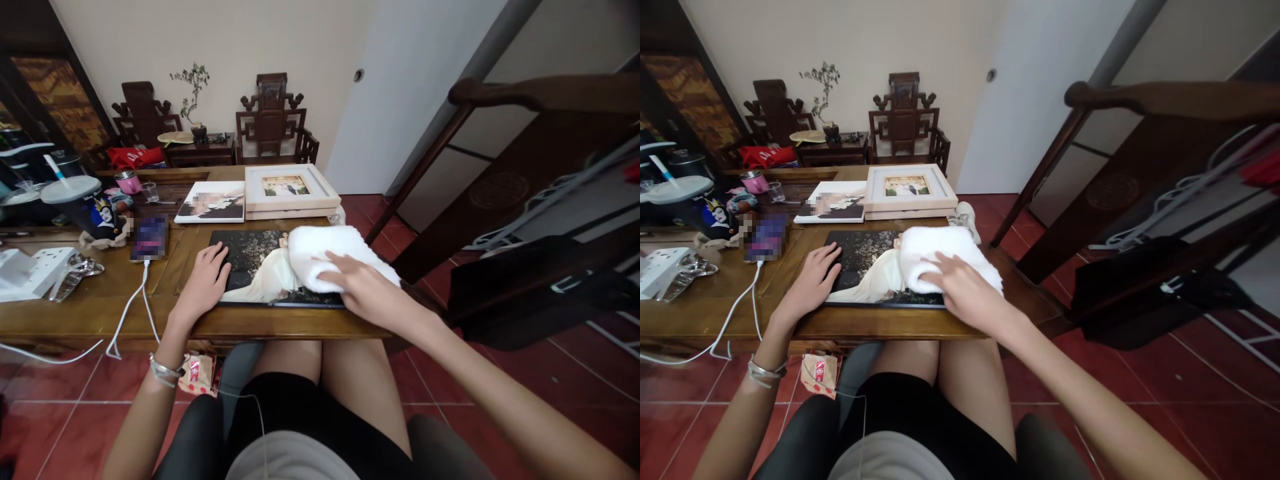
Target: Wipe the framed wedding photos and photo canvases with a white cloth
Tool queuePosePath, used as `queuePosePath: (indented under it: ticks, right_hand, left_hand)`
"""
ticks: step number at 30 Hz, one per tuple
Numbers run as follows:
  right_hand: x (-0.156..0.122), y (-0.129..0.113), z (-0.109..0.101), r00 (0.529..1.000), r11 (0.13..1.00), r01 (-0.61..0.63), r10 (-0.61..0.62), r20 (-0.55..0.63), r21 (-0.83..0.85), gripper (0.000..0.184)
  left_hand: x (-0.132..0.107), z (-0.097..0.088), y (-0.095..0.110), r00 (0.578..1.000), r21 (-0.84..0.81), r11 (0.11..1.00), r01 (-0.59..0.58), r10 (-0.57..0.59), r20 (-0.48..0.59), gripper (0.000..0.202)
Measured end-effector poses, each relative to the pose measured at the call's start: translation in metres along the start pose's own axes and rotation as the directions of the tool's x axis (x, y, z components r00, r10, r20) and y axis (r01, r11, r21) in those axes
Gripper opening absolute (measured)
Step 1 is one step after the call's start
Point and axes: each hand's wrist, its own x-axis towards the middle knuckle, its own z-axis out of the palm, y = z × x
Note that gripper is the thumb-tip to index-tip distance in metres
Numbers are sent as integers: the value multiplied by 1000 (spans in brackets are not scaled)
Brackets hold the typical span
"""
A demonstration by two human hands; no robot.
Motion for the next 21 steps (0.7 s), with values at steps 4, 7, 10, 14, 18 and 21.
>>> queuePosePath:
  ticks: [4, 7, 10, 14, 18, 21]
  right_hand:
    - [-31, -27, -13, 996, 990, 94, -93, -13, 105, 61]
    - [-27, -24, -12, 998, 993, 54, -56, 15, 109, 57]
    - [0, -3, -1, 999, 996, -25, 23, 25, 81, 58]
    - [50, 31, 12, 993, 993, -112, 112, 30, 23, 62]
    - [80, 50, 17, 990, 990, -142, 141, 19, 10, 62]
    - [76, 47, 17, 991, 991, -132, 132, 16, -3, 61]
  left_hand:
    - [1, 1, -1, 1000, 18, 1000, -18, 18, -2, 48]
    - [1, 0, -1, 1000, 27, 999, -24, 24, 1, 48]
    - [1, 0, -1, 1000, 29, 999, -30, 30, 2, 50]
    - [1, 0, -3, 999, 12, 999, -33, 33, -20, 47]
    - [1, 0, -3, 999, -6, 999, -32, 32, -24, 45]
    - [0, 0, -3, 1000, -7, 1000, -18, 18, -21, 46]
